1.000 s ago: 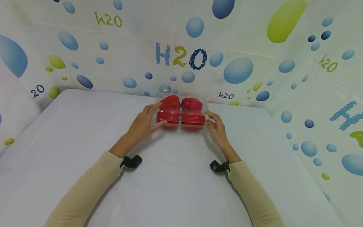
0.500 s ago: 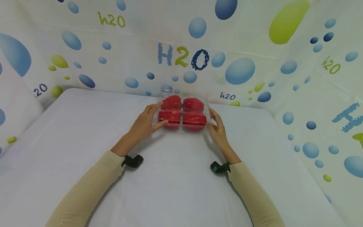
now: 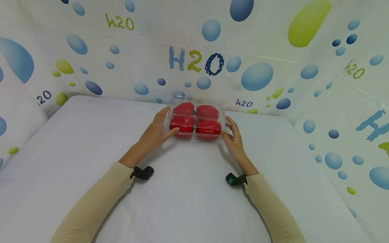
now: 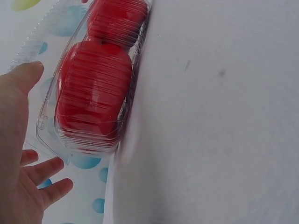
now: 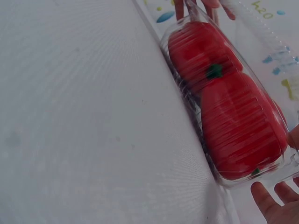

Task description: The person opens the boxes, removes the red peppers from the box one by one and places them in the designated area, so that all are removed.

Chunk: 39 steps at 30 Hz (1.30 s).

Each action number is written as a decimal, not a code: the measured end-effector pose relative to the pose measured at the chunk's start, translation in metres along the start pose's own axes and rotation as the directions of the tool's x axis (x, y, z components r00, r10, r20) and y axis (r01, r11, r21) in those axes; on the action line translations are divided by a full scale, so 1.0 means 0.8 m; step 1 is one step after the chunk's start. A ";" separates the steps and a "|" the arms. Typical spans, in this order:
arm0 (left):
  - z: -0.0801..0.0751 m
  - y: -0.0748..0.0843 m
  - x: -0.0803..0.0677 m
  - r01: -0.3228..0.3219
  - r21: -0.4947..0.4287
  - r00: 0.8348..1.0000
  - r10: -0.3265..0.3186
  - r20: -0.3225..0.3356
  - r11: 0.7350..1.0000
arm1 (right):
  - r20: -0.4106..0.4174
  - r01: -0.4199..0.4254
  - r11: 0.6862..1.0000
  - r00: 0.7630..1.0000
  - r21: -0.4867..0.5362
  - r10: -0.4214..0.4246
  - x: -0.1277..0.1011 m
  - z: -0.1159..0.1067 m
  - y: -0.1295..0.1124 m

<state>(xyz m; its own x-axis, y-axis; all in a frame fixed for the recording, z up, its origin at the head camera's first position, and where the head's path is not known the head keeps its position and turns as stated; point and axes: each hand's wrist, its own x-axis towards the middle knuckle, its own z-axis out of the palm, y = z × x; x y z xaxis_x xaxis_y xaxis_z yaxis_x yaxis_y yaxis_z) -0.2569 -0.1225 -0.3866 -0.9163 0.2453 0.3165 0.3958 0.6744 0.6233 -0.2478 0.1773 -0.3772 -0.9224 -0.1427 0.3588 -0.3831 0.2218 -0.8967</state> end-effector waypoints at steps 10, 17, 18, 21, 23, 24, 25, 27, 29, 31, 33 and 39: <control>-0.001 0.000 0.000 0.079 -0.064 0.996 -0.078 0.031 0.995 | -0.004 -0.013 1.000 1.000 0.007 0.013 0.000 0.000 -0.001; -0.002 0.000 0.000 0.088 -0.059 0.995 -0.086 0.049 0.994 | -0.012 -0.057 0.998 0.998 -0.013 0.057 0.000 0.001 -0.003; -0.002 0.000 0.000 0.087 -0.059 0.995 -0.084 0.050 0.994 | -0.011 -0.060 0.998 0.998 -0.016 0.060 0.000 0.001 -0.003; -0.002 0.000 0.000 0.085 -0.055 0.995 -0.082 0.052 0.995 | -0.011 -0.063 0.998 0.998 -0.023 0.063 0.000 0.001 -0.003; -0.001 -0.001 0.000 0.083 -0.051 0.995 -0.081 0.053 0.995 | -0.010 -0.059 0.998 0.998 -0.024 0.059 0.000 0.000 -0.003; -0.001 -0.001 0.000 0.083 -0.048 0.995 -0.080 0.053 0.995 | -0.010 -0.058 0.998 0.998 -0.026 0.057 0.000 0.000 -0.003; -0.001 -0.001 0.000 0.082 -0.045 0.995 -0.080 0.053 0.996 | -0.010 -0.056 0.998 0.998 -0.027 0.055 -0.001 0.000 -0.003; -0.001 -0.002 -0.001 0.084 -0.043 0.995 -0.081 0.053 0.996 | -0.012 -0.050 0.998 0.999 -0.025 0.049 -0.001 0.000 -0.003; -0.001 -0.002 -0.001 0.085 -0.040 0.995 -0.082 0.054 0.996 | -0.013 -0.045 0.999 0.999 -0.025 0.044 -0.001 0.000 -0.003; -0.001 -0.002 -0.001 0.087 -0.039 0.995 -0.085 0.057 0.995 | -0.015 -0.044 0.999 0.999 -0.027 0.044 -0.001 0.000 -0.003; -0.001 -0.003 -0.001 0.086 -0.034 0.995 -0.084 0.061 0.996 | -0.018 -0.045 0.998 0.999 -0.035 0.045 -0.001 0.000 -0.003; 0.000 -0.004 0.000 0.078 -0.028 0.995 -0.076 0.062 0.997 | -0.021 -0.050 0.997 0.999 -0.052 0.049 -0.001 -0.001 -0.004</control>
<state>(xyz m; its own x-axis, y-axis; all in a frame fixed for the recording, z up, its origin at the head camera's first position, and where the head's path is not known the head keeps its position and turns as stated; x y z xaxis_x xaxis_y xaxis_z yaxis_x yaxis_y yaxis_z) -0.2580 -0.1250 -0.3886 -0.9459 0.2359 0.2229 0.3244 0.6715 0.6662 -0.2457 0.1774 -0.3742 -0.9410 -0.1111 0.3196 -0.3382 0.2783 -0.8990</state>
